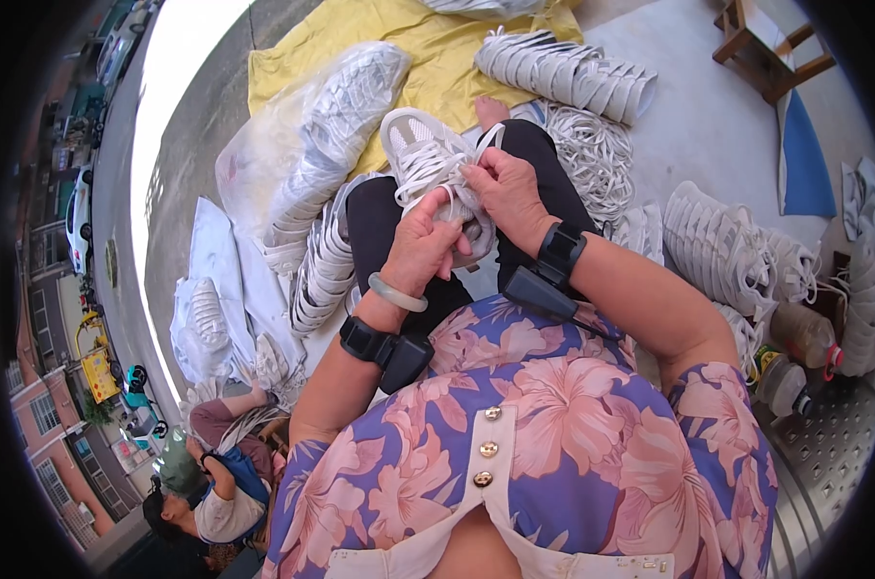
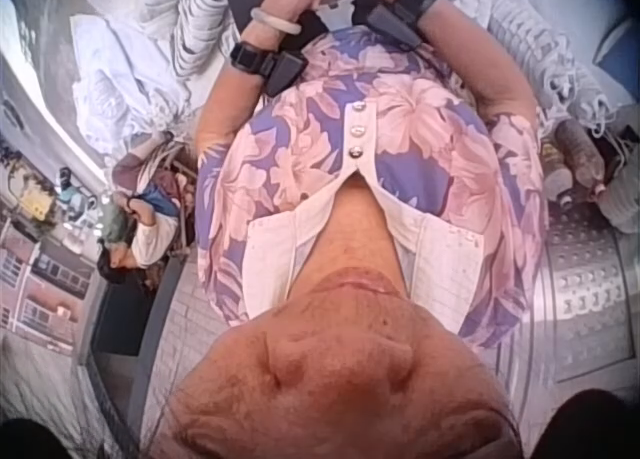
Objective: Lacing a pair of white sneakers while sitting in a shoe finishing area.
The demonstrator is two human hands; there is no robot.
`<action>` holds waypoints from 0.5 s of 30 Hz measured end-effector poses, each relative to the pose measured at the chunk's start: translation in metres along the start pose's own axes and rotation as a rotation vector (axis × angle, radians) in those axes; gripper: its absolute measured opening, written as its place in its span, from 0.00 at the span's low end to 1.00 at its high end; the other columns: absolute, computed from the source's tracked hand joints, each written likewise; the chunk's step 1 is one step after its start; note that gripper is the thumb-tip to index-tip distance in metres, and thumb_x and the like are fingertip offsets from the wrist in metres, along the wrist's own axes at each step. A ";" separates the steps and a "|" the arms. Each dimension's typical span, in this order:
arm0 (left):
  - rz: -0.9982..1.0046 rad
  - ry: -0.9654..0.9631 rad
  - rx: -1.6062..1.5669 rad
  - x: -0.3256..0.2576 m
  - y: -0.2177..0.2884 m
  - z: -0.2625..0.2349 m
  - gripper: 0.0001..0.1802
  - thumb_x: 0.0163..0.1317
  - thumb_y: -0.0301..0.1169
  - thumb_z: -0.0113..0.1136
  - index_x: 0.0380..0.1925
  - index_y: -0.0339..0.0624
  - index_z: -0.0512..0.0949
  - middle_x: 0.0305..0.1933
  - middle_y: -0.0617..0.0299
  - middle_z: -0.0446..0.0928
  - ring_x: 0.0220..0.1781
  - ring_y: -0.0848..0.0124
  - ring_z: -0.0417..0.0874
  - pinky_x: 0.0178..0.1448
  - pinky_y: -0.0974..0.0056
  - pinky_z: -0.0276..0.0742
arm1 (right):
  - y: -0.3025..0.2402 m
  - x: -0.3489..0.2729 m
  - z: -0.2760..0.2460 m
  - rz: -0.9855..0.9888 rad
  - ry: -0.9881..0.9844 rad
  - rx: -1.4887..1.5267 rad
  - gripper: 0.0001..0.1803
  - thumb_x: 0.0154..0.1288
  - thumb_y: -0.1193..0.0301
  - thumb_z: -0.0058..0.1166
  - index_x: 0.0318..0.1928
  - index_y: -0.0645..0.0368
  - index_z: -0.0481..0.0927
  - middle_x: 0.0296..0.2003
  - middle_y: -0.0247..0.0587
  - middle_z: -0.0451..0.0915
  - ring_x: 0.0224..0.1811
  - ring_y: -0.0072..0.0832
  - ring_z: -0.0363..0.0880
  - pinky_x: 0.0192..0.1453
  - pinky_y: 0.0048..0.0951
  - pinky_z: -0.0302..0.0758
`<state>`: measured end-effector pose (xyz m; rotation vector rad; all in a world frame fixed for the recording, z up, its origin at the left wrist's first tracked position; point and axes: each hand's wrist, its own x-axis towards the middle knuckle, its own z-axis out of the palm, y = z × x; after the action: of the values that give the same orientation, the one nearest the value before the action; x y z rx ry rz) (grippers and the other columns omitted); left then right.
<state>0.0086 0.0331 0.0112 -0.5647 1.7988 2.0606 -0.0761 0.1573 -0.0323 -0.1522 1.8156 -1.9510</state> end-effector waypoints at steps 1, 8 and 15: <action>0.013 -0.009 -0.007 -0.001 0.000 -0.001 0.23 0.60 0.26 0.47 0.56 0.37 0.60 0.20 0.64 0.74 0.09 0.83 0.64 0.12 0.79 0.58 | 0.000 -0.001 -0.001 -0.174 0.008 -0.239 0.10 0.58 0.69 0.53 0.24 0.61 0.72 0.17 0.39 0.73 0.18 0.28 0.72 0.22 0.27 0.67; 0.026 0.084 0.079 -0.017 0.023 -0.023 0.08 0.63 0.31 0.49 0.35 0.38 0.74 0.24 0.63 0.77 0.14 0.82 0.71 0.18 0.79 0.65 | 0.005 0.004 -0.001 -0.341 -0.026 -0.625 0.13 0.55 0.64 0.55 0.23 0.61 0.73 0.18 0.46 0.73 0.22 0.39 0.74 0.27 0.33 0.69; 0.645 0.537 -0.099 -0.032 0.054 -0.070 0.08 0.60 0.29 0.55 0.35 0.36 0.79 0.33 0.64 0.78 0.35 0.79 0.76 0.42 0.73 0.70 | -0.007 -0.007 -0.006 -0.264 -0.071 -0.634 0.16 0.56 0.62 0.56 0.21 0.62 0.75 0.15 0.45 0.70 0.15 0.32 0.66 0.22 0.28 0.65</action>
<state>0.0139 -0.0432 0.0661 -0.6770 2.4400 2.6078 -0.0735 0.1657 -0.0250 -0.6815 2.3999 -1.4245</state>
